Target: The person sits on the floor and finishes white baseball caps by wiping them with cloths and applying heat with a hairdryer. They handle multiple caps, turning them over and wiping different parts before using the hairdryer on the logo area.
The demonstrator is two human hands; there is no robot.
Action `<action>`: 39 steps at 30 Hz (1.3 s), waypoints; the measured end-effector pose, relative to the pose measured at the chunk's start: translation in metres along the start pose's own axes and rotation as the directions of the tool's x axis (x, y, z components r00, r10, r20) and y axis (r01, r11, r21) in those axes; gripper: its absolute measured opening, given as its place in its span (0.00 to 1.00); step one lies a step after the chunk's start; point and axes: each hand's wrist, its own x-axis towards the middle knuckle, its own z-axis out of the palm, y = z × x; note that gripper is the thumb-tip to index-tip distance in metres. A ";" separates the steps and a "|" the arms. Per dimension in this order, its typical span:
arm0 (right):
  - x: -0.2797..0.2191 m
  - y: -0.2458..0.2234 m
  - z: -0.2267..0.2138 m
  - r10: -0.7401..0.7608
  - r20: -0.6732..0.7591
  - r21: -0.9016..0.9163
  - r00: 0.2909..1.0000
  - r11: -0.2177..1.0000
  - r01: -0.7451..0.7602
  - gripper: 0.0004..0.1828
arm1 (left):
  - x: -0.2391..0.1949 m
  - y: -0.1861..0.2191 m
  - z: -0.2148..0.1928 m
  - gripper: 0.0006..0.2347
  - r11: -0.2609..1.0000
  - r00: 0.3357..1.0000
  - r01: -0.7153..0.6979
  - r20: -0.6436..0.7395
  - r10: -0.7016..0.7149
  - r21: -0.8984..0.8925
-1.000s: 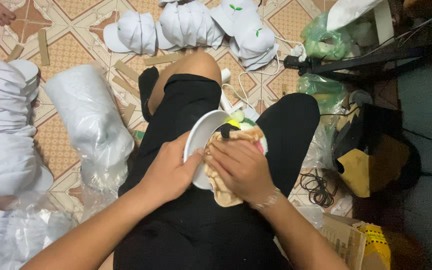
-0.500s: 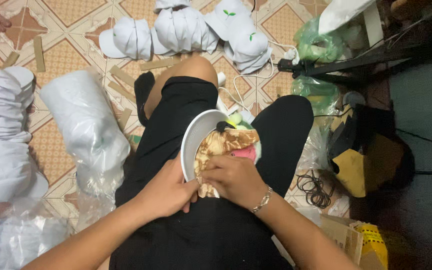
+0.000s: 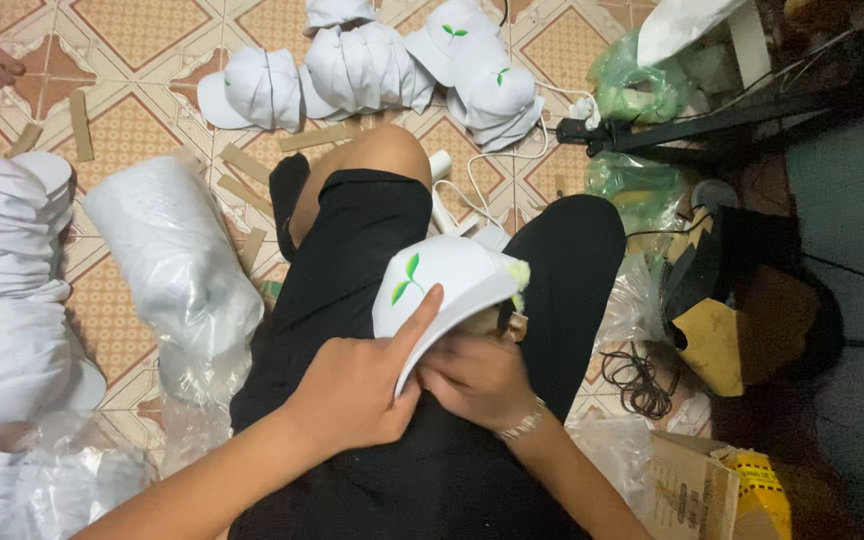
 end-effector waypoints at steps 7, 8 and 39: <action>-0.026 0.029 -0.050 0.368 -0.241 0.067 0.898 0.929 -0.363 0.52 | -0.002 -0.007 0.012 0.38 0.878 0.895 -0.347 -0.164 0.415 0.328; -0.027 0.034 -0.053 0.389 -0.160 0.103 0.907 0.921 -0.376 0.59 | -0.002 -0.005 0.012 0.33 0.798 0.849 -0.396 -0.151 0.507 0.454; 0.075 0.148 -0.090 0.267 -0.434 -0.296 0.861 0.860 -0.416 0.67 | 0.228 -0.018 -0.025 0.26 -0.418 0.991 -0.130 -0.105 -0.081 -0.899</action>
